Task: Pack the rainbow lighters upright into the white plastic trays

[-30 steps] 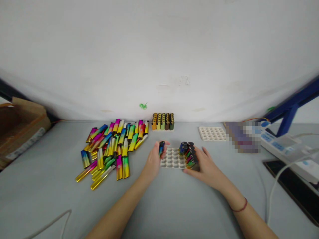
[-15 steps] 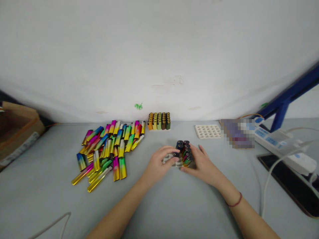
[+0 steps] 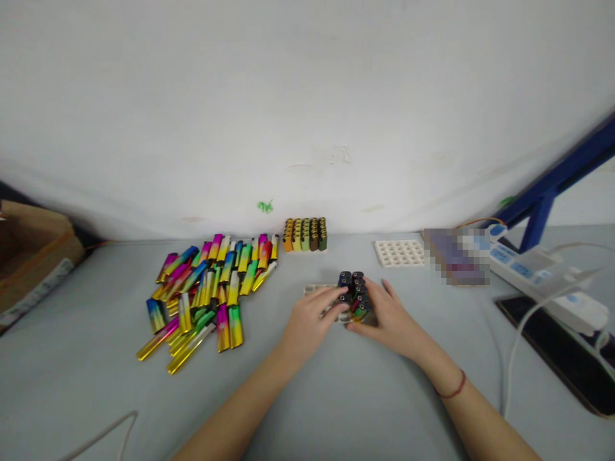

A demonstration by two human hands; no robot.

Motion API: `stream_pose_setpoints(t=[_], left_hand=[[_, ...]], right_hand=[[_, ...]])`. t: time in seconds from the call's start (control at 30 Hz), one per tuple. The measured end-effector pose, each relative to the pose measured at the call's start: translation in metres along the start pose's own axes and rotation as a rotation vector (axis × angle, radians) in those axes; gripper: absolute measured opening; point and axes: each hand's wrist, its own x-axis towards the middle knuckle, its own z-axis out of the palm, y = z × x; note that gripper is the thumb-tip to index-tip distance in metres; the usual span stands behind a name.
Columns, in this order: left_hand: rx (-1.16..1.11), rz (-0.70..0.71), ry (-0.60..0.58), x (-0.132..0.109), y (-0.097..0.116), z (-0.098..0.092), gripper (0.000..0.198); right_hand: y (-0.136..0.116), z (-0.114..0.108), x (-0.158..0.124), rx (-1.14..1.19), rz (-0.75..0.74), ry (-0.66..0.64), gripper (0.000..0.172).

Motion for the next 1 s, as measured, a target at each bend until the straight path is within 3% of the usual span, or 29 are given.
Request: stream_pose_setpoints(t=[0.13,0.3,0.53,0.67,0.87,1.0], left_hand=[[0.022,-0.057,0.028,0.000,0.001,0.004,0.018],[0.057,-0.023,0.064,0.003,0.001,0.005,0.005],[0.118,-0.071,0.013,0.004,0.000,0.003,0.014],[0.333,-0.043,0.055,0.007,-0.008,-0.020,0.015],[0.923,-0.302,0.267,0.009,-0.027,-0.074,0.031],[1.074,-0.363,0.364,0.012,-0.036,-0.090,0.042]], right_hand=[[-0.001,-0.001,0.000,-0.002,-0.001,-0.002,0.080],[-0.001,-0.001,0.000,0.008,-0.003,0.005,0.080],[0.002,0.001,0.000,-0.016,0.004,-0.009,0.081],[0.003,0.001,-0.001,-0.017,-0.007,0.005,0.081],[0.005,0.004,-0.002,-0.025,-0.019,0.018,0.082],[0.007,0.005,-0.002,-0.028,-0.017,0.018,0.081]])
